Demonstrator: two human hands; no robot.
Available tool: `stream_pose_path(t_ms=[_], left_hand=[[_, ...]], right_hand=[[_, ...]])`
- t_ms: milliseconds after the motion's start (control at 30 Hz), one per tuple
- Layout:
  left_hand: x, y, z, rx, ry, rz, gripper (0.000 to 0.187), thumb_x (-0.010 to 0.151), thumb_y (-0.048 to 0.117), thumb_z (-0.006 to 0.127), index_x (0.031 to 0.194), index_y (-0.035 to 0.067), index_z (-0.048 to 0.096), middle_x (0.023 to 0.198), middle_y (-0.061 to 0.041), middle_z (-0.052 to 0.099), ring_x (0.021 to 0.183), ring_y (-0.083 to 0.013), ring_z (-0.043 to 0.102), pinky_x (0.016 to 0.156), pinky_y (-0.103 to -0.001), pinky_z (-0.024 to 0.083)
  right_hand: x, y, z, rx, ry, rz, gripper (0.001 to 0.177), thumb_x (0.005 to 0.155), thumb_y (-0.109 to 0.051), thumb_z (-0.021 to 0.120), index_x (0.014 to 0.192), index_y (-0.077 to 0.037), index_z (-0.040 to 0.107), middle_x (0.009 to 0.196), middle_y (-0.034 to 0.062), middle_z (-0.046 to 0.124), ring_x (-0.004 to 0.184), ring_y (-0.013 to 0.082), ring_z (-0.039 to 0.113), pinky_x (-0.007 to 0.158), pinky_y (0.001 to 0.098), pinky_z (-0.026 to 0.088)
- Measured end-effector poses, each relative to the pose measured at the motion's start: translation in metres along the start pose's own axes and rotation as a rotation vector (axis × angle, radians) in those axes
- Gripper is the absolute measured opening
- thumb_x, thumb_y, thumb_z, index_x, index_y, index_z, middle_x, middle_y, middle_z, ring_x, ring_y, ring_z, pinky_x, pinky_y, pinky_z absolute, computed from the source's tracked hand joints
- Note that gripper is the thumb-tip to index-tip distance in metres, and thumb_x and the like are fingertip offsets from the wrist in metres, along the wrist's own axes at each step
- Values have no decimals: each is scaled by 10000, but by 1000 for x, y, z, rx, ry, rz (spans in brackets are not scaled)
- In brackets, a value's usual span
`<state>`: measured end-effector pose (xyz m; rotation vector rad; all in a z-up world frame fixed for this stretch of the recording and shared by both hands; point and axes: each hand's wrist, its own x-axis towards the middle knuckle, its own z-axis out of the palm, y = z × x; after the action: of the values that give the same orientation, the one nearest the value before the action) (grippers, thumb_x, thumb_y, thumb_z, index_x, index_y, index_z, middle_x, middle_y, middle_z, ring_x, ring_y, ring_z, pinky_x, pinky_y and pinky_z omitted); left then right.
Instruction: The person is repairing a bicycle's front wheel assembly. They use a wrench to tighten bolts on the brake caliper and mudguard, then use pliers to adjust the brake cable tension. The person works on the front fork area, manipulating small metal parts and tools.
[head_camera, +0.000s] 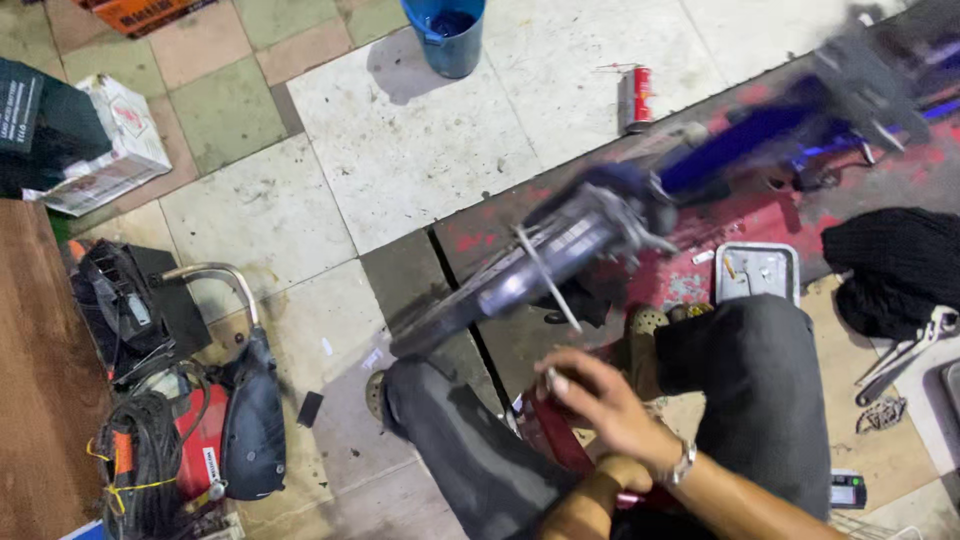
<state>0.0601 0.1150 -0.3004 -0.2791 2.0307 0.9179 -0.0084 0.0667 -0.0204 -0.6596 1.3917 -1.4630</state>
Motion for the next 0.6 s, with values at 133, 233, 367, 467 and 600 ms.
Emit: stream_pose_path(t_ms=[133, 233, 367, 467, 600], left_hand=[[-58, -2, -13, -80, -75, 38, 520, 961, 454, 529, 1261, 55, 676, 1326, -166, 671, 1276, -280, 597, 1078, -369, 426], [-136, -11, -30, -129, -155, 49, 512, 960, 439, 515, 1265, 58, 671, 1326, -158, 676, 1284, -271, 596, 1085, -361, 421], [-274, -37, -77, -133, -291, 37, 502, 960, 420, 497, 1270, 62, 664, 1325, -146, 683, 1294, -260, 596, 1094, -351, 415], [-331, -60, -144, -106, -319, 20, 495, 959, 405, 483, 1274, 65, 659, 1325, -138, 689, 1301, -252, 595, 1100, -343, 410], [-374, -68, -186, -132, -306, -22, 488, 958, 385, 464, 1278, 69, 652, 1325, -127, 696, 1311, -241, 594, 1109, -333, 403]], right_hand=[[16, -24, 33, -188, -15, -244, 284, 1046, -223, 609, 1240, -25, 666, 1231, 100, 643, 1177, 200, 617, 1060, 364, 469], [35, -50, 74, -287, 138, -128, 304, 1007, -188, 604, 1262, -37, 672, 1249, 101, 660, 1195, 198, 605, 1042, 356, 467], [68, -85, 117, 161, 459, 223, 278, 987, -149, 592, 1251, -71, 634, 1140, 40, 690, 1044, 136, 647, 908, 292, 528], [79, -88, 128, 215, 577, 248, 270, 1008, -147, 612, 1261, -60, 649, 1030, 42, 703, 964, 122, 660, 849, 276, 543], [80, -77, 137, 243, 680, 204, 299, 1015, -122, 623, 1304, -55, 657, 1042, 20, 677, 961, 102, 604, 849, 259, 495]])
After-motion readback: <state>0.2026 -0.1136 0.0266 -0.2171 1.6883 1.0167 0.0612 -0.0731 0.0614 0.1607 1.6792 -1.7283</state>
